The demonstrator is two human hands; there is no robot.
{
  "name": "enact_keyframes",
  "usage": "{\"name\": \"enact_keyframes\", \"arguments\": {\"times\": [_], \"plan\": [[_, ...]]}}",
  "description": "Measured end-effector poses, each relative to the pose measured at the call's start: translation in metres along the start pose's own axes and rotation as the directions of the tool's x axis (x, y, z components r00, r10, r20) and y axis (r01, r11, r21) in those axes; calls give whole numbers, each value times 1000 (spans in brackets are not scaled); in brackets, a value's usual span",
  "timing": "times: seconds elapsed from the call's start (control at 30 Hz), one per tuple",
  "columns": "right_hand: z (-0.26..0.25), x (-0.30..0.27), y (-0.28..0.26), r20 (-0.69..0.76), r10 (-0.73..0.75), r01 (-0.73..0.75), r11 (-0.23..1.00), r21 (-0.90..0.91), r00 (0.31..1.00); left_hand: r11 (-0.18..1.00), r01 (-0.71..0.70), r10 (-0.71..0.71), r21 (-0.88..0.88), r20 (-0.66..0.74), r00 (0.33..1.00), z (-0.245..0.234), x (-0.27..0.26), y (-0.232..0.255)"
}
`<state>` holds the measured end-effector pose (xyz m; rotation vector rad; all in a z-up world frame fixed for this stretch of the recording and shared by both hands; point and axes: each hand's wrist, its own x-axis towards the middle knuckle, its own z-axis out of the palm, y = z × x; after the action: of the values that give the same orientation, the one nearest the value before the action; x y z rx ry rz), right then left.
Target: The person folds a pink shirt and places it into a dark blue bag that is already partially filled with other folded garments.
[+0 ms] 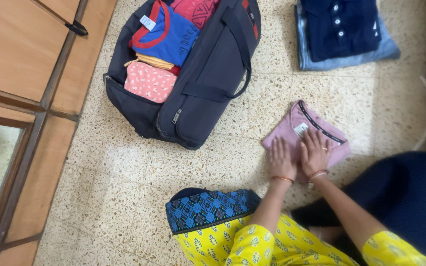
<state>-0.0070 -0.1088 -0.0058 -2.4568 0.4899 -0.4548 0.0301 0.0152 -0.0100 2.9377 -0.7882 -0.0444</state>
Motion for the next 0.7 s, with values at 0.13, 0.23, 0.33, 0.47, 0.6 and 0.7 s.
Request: {"name": "enact_keyframes", "arguments": {"times": [0.13,0.23,0.33,0.47,0.6,0.7], "plan": [[-1,1,-1,-9,-29,29,999,-17,1000,932,130,-144,-340,-16,990,-8,-1,-17],[1,-1,1,-8,-39,39,999,-35,999,929,141,-178,-342,-77,981,-11,-1,-16],[1,-1,3,-8,-49,49,997,-52,999,983,79,-78,-166,14,997,-13,-3,-8],[2,0,1,-2,-45,45,996,-80,999,996,-61,51,-71,-138,989,-2,-15,10],[-1,1,-4,52,-133,138,985,-105,990,982,-73,52,-176,-123,991,-3,-15,8],[-4,3,-8,155,-298,311,948,-66,942,953,31,-24,-301,27,999,-23,-6,3]]}}
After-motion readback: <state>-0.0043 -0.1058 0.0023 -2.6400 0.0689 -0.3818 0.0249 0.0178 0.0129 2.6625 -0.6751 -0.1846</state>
